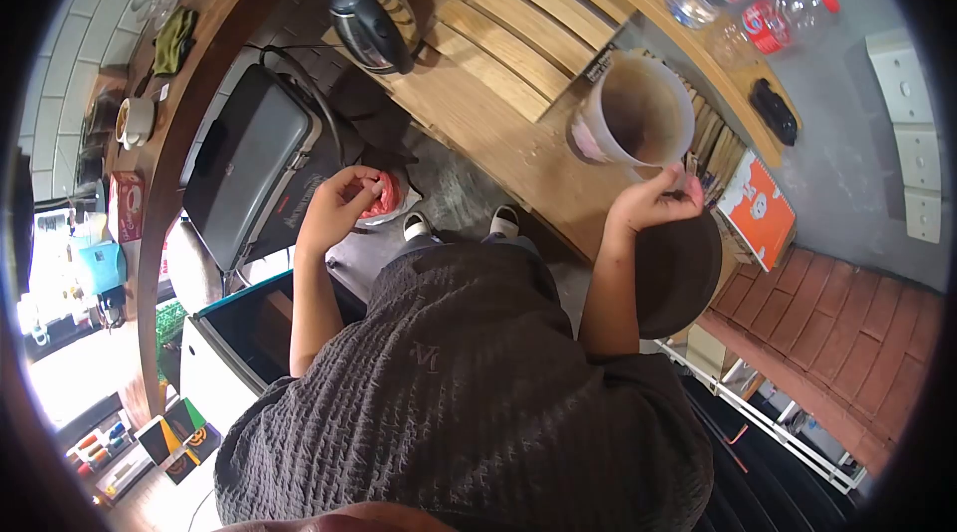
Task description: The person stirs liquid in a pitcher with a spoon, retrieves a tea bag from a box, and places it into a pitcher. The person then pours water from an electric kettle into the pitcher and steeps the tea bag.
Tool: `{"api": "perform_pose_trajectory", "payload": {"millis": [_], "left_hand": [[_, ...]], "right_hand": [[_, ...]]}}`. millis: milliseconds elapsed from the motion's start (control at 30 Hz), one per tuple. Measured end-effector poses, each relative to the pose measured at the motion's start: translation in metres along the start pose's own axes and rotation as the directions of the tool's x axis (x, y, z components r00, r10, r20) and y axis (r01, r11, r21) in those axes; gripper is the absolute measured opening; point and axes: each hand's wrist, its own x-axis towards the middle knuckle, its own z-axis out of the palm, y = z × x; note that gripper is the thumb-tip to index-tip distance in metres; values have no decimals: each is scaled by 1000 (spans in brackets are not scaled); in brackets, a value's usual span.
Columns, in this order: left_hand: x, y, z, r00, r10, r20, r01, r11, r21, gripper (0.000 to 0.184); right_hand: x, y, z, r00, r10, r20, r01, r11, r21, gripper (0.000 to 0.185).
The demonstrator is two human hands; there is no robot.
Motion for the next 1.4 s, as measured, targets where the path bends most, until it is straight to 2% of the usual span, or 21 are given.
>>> {"api": "perform_pose_trajectory", "payload": {"millis": [67,167,233,300,333,367,433,467,567,600,667,700,767,833,900,1033,1100,1167,1233,1367,1400], "left_hand": [[-4,-8,-25,999,-51,-17,50,997,-66,26],[-7,-32,-65,998,2,-65,-5,999,-51,26],[-14,-36,-97,994,24,-104,-27,999,-25,27],[-24,-38,-129,989,-19,-145,10,998,-63,27],[-28,-49,-146,985,12,-173,-18,999,-32,26],[-32,-59,-163,981,3,-194,-11,999,-41,26],[-41,-79,-191,969,40,-242,-39,999,9,25],[-45,-89,-204,963,30,-267,-31,1000,-2,25],[-61,-107,-235,945,-82,-316,61,995,-76,26],[-65,-119,-242,936,-76,-343,50,995,-85,26],[-75,-134,-254,919,-98,-382,67,993,-93,25],[-79,-140,-259,905,-108,-411,76,993,-94,24],[-86,-151,-264,887,-128,-444,70,987,-145,23],[-92,-157,-265,862,-149,-485,59,979,-195,23],[-96,-159,-264,825,-239,-513,111,957,-268,22],[-105,-146,-254,756,-329,-565,202,939,-277,22],[-109,-136,-245,721,-309,-620,157,944,-289,22],[-117,-127,-233,649,-346,-678,184,936,-301,22],[-127,-120,-217,601,-392,-696,209,918,-337,23],[-152,-104,-183,481,-485,-730,256,874,-412,22],[-161,-100,-176,447,-513,-733,260,858,-442,22]], "right_hand": [[-4,-26,10,986,-163,-28,161,985,-65,34],[-21,-65,32,993,-117,6,117,992,46,33],[-42,-88,50,981,-191,-21,191,981,7,29],[-71,-111,70,997,-58,48,47,976,211,24],[-87,-121,82,988,-147,39,134,964,231,19],[-106,-130,91,987,-151,57,133,960,246,19],[-143,-149,103,952,-29,306,-54,965,258,16],[-162,-158,112,930,-27,366,-96,945,313,15],[-211,-188,125,758,-18,652,-247,917,313,11],[-226,-194,128,747,-21,665,-251,917,311,11],[-249,-199,135,621,-104,777,-257,910,326,10],[-257,-201,139,609,-110,785,-259,909,328,10],[-267,-204,147,518,-77,852,-321,906,277,10],[-272,-209,160,475,-119,872,-308,906,291,10],[-276,-215,177,432,-173,885,-304,896,323,9],[-288,-219,210,351,-227,908,-361,862,355,11],[-296,-220,228,255,-286,924,-383,847,367,12],[-308,-230,240,198,-338,920,-469,792,392,13],[-317,-246,246,46,-373,927,-505,792,344,14],[-345,-267,251,-148,-433,889,-664,710,235,15],[-356,-271,253,-140,-461,876,-643,715,274,16]]}}
